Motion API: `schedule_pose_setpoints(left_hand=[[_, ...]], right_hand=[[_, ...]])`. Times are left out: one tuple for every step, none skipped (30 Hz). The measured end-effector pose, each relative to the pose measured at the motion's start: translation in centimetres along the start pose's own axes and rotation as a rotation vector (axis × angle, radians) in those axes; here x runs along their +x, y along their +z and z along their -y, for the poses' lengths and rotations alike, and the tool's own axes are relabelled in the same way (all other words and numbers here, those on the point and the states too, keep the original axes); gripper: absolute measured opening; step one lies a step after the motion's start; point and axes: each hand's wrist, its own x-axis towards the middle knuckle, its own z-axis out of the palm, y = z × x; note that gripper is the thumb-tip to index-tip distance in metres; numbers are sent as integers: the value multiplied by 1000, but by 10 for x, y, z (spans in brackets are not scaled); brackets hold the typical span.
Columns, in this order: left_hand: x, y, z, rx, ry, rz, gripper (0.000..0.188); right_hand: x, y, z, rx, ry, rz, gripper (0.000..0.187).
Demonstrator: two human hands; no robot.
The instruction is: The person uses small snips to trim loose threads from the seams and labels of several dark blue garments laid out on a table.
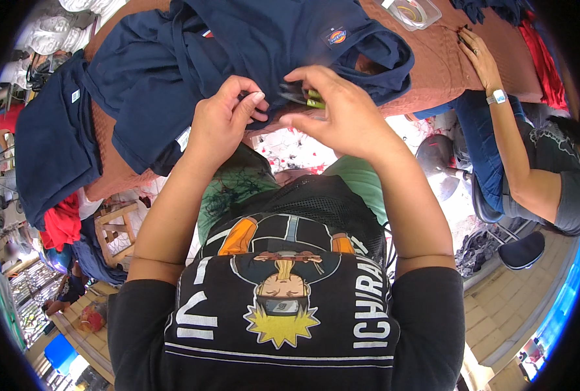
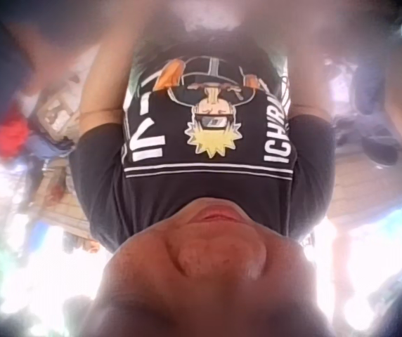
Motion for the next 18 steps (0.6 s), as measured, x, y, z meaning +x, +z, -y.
schedule_pose_setpoints(left_hand=[[0,0,0,4,1,1,13],[0,-1,-1,8,4,5,12],[0,-1,-2,11,7,9,12],[0,-1,-2,23,14,7,12],[0,-1,-3,37,22,6,12],[0,-1,-3,50,29,4,12],[1,0,-2,47,37,-1,12],[1,0,-1,44,44,-7,13],[2,0,-1,42,51,-13,13],[1,-1,-1,53,37,0,12],[1,-1,-2,63,25,16,12],[1,-2,-2,73,13,32,11],[1,-1,-2,73,38,13,12],[1,0,0,72,63,-4,13],[1,1,1,71,88,-22,14],[1,0,1,92,84,-4,13],[1,-1,0,113,80,12,12],[1,-3,0,135,76,28,11]], right_hand=[[2,-5,-2,-7,-1,21,19],[3,-10,-3,-15,0,39,19],[5,-15,-2,33,87,128,21],[7,-15,-3,35,72,143,22],[8,-15,-3,39,56,157,22],[10,-14,-3,42,39,171,23],[10,-14,-1,32,38,175,23],[11,-14,2,24,34,180,22],[11,-14,3,16,31,185,22],[12,-13,2,20,29,187,22],[11,-12,0,22,29,188,22],[11,-12,-1,25,29,188,21],[12,-12,0,11,17,184,21],[13,-12,1,-2,7,179,21],[14,-12,3,-16,-4,175,20],[14,-10,3,-30,-19,170,20],[14,-9,4,-44,-35,166,20],[15,-8,4,-58,-52,163,20]])
